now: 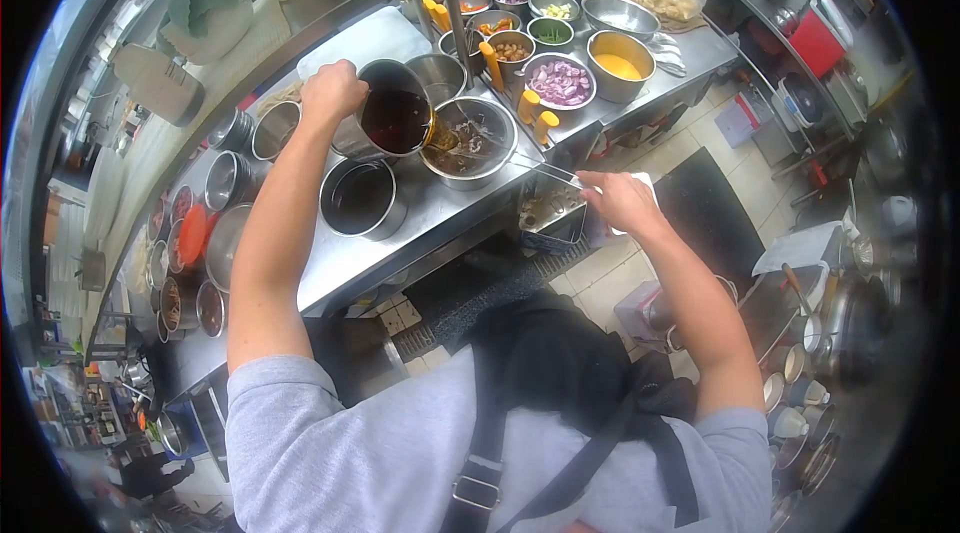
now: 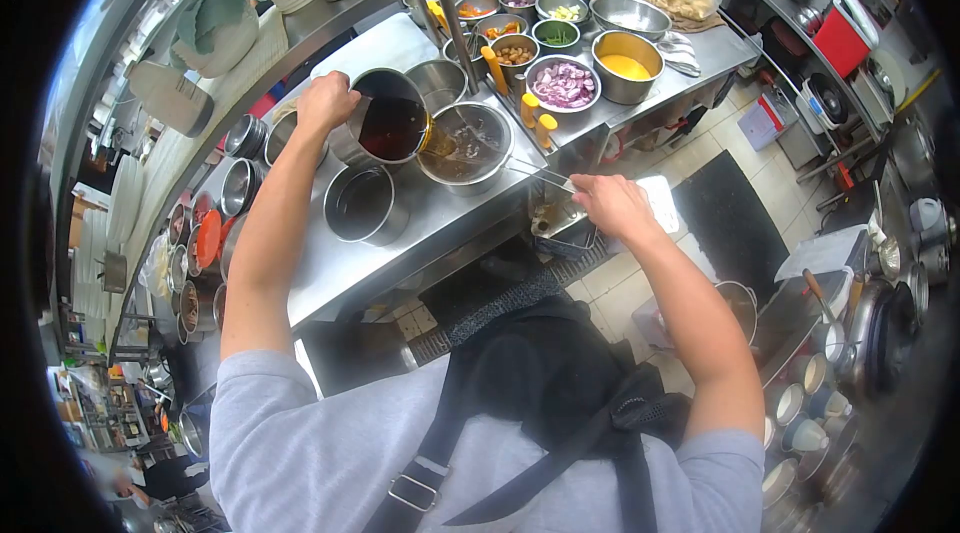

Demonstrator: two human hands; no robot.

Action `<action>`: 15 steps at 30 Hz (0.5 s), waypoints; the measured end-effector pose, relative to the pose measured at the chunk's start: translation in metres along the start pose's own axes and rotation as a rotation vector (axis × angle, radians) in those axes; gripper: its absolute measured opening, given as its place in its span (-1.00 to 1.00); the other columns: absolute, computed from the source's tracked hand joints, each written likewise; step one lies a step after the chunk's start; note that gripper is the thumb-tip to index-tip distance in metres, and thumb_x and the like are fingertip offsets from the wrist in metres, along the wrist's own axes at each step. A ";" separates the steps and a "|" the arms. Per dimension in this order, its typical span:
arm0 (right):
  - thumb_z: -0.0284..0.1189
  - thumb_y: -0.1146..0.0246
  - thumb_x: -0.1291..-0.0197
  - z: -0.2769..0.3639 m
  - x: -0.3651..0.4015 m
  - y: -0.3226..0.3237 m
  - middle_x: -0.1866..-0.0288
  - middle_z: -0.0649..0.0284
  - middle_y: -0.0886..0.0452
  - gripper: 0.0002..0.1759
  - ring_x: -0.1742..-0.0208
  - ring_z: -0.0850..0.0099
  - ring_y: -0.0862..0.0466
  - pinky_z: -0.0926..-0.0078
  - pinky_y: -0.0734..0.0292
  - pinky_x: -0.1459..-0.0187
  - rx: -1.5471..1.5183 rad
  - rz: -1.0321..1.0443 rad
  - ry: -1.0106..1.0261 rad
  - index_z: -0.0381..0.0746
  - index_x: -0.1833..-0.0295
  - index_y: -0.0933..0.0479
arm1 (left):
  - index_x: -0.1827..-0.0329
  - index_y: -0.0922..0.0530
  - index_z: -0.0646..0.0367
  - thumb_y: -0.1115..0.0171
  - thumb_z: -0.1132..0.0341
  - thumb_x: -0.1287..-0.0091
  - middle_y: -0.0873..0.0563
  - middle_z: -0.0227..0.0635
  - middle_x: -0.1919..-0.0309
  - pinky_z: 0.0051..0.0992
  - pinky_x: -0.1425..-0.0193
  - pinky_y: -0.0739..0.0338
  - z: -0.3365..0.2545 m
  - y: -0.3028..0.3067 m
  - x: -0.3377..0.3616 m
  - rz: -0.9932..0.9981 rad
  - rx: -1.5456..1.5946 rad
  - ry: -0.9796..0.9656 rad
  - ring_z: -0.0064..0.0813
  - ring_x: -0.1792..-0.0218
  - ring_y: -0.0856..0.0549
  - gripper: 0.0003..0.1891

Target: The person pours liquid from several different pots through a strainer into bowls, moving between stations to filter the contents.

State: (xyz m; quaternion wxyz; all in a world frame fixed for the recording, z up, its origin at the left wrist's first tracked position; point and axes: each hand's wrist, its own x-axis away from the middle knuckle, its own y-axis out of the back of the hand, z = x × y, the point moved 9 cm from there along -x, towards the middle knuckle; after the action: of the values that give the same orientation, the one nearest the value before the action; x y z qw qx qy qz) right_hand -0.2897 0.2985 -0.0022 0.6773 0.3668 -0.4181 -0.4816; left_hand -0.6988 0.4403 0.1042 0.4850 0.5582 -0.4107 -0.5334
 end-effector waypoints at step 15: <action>-0.23 -0.23 -0.28 -0.002 0.002 -0.002 0.03 0.06 -0.71 -0.62 -0.02 0.02 -0.67 0.10 -0.55 -0.07 -0.033 -0.006 -0.012 -0.03 -0.19 -0.61 | 0.20 -0.70 0.27 -0.22 0.30 -0.16 -0.65 -0.02 0.01 -0.06 -0.03 -0.60 -0.036 -0.003 0.007 -0.054 -0.031 -0.098 0.01 0.02 -0.69 -0.74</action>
State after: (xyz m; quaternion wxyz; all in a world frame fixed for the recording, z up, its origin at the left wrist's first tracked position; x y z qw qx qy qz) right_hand -0.2881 0.2967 -0.0041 0.6793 0.3540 -0.4131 -0.4925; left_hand -0.6631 0.4380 0.0983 0.4581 0.5347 -0.4104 -0.5794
